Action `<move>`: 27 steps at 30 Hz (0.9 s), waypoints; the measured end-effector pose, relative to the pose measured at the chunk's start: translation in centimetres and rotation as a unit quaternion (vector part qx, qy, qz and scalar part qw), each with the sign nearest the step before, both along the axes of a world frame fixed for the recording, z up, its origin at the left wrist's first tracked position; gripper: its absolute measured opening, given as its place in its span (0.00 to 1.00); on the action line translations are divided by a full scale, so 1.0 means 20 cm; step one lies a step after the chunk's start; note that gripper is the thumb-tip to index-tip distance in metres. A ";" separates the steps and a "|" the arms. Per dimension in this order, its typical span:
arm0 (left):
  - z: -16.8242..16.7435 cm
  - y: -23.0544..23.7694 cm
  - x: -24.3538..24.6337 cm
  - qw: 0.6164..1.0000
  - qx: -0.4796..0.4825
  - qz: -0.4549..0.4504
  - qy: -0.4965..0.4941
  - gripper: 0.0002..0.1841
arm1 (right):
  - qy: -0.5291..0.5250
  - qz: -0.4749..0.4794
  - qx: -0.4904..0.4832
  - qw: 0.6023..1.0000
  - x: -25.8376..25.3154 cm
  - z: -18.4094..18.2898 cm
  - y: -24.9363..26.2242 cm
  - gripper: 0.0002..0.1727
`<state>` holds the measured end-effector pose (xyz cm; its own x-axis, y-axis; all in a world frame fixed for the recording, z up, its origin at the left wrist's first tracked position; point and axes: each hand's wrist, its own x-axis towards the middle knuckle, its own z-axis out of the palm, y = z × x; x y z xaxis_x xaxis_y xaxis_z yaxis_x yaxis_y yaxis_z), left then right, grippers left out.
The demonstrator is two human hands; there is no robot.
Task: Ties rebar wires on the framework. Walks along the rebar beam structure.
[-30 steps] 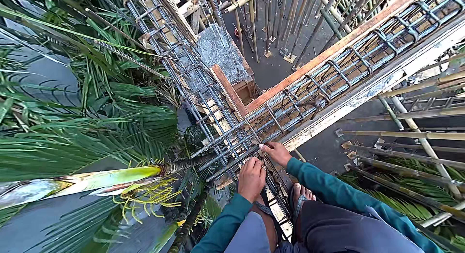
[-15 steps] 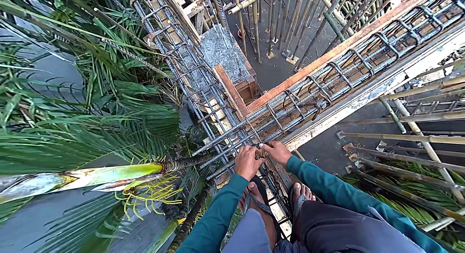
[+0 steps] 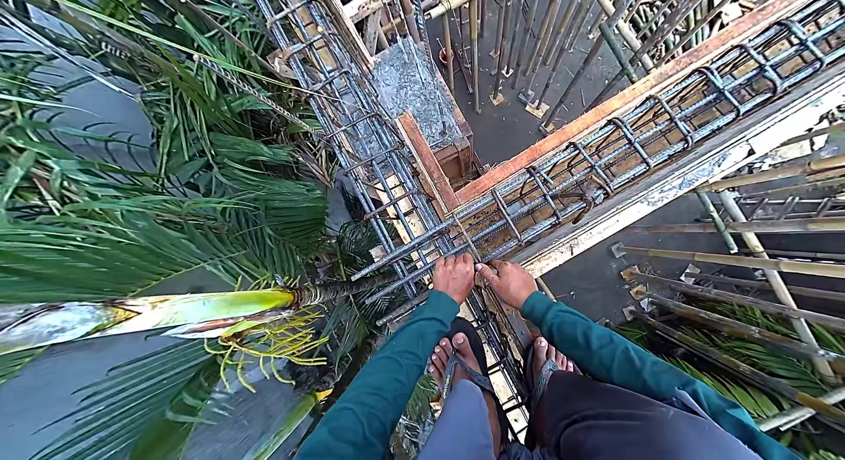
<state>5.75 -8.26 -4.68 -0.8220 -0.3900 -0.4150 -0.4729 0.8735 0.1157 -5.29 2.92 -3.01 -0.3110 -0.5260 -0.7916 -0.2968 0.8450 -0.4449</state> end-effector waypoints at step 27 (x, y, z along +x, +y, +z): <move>0.08 -0.09 0.00 0.793 0.458 0.399 0.039 0.15 | 0.012 0.010 -0.012 1.000 0.02 -0.03 0.01 0.42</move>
